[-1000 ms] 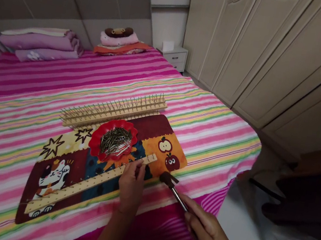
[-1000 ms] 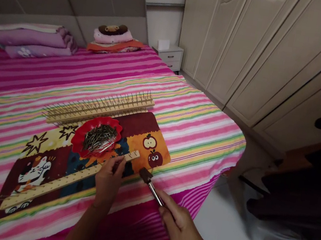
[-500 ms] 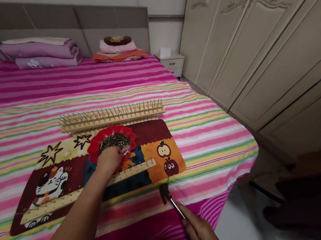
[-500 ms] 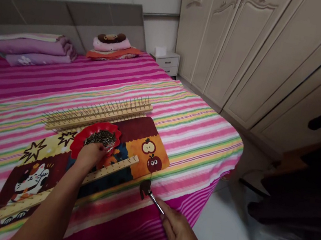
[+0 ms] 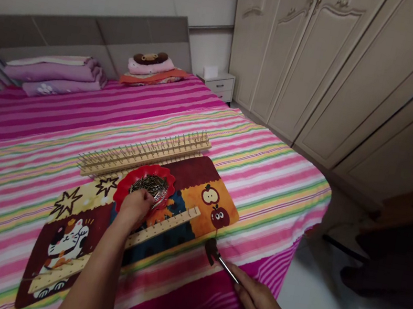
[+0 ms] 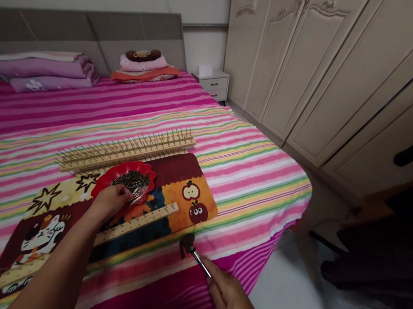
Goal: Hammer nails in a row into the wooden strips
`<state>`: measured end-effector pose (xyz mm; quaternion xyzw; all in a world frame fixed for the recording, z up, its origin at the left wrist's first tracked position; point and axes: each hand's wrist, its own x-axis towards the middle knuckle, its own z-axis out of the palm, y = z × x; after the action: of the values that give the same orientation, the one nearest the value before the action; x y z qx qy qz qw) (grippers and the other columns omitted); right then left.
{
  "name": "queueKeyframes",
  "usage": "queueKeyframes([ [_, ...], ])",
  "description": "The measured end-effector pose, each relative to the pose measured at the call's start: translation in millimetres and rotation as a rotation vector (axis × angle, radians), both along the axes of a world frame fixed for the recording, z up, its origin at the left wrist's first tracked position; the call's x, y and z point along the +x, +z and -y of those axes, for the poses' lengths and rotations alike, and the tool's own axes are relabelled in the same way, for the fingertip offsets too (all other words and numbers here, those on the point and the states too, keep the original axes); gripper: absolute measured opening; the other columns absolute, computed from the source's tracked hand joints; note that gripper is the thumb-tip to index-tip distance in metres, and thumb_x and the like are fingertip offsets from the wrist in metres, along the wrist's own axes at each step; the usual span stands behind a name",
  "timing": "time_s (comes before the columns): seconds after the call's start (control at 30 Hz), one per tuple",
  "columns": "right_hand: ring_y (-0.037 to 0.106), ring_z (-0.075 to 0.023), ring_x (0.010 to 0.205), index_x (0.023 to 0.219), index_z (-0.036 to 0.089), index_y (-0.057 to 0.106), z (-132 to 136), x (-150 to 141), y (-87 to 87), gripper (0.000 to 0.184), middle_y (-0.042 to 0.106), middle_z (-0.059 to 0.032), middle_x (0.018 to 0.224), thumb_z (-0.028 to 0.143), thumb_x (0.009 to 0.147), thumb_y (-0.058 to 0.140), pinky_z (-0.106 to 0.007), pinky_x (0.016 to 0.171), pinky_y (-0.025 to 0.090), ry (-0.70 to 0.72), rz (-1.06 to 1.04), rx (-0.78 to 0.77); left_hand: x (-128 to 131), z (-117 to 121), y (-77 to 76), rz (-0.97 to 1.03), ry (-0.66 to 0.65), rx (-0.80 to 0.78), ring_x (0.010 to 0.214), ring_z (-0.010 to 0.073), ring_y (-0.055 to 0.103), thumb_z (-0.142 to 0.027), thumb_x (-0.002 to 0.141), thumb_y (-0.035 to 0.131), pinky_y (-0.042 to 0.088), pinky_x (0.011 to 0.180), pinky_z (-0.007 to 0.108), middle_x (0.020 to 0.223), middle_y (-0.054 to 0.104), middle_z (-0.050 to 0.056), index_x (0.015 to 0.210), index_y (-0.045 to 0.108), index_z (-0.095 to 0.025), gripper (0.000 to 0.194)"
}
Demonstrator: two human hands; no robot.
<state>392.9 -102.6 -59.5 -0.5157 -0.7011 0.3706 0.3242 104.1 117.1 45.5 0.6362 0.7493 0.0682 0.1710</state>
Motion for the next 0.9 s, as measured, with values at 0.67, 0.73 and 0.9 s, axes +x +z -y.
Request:
queueKeyframes([
  [0.67,0.065,-0.0192,0.078,0.144,0.021,0.037,2,-5,-2.8,0.047,0.069,-0.008,0.09,0.024,0.097,0.031,-0.03,0.073,0.053,0.019,0.08,0.058,44,96,-26.8,1.194,0.3,-0.1,0.058,0.0116,0.06,-0.045,0.04,0.08,0.05,0.054,0.022,0.06,0.063,-0.001,0.07,0.064,-0.015,0.045],
  [0.73,0.064,-0.0184,0.072,0.144,0.021,0.037,2,-5,-2.5,0.047,0.068,-0.0067,0.085,0.024,0.098,0.031,-0.029,0.068,0.053,0.015,0.085,0.062,47,96,-34.0,1.167,0.309,-0.041,0.057,0.0103,0.059,-0.048,0.043,0.078,0.05,0.054,0.021,0.06,0.063,-0.001,0.071,0.065,-0.015,0.045],
  [0.9,0.064,-0.0185,0.075,0.145,0.02,0.036,2,-5,-2.0,0.047,0.068,-0.0077,0.089,0.025,0.098,0.031,-0.031,0.072,0.053,0.02,0.073,0.076,59,95,-51.9,1.147,0.356,0.152,0.062,0.013,0.061,-0.046,0.049,0.074,0.049,0.053,0.022,0.066,0.064,-0.001,0.076,0.063,-0.017,0.04],
])
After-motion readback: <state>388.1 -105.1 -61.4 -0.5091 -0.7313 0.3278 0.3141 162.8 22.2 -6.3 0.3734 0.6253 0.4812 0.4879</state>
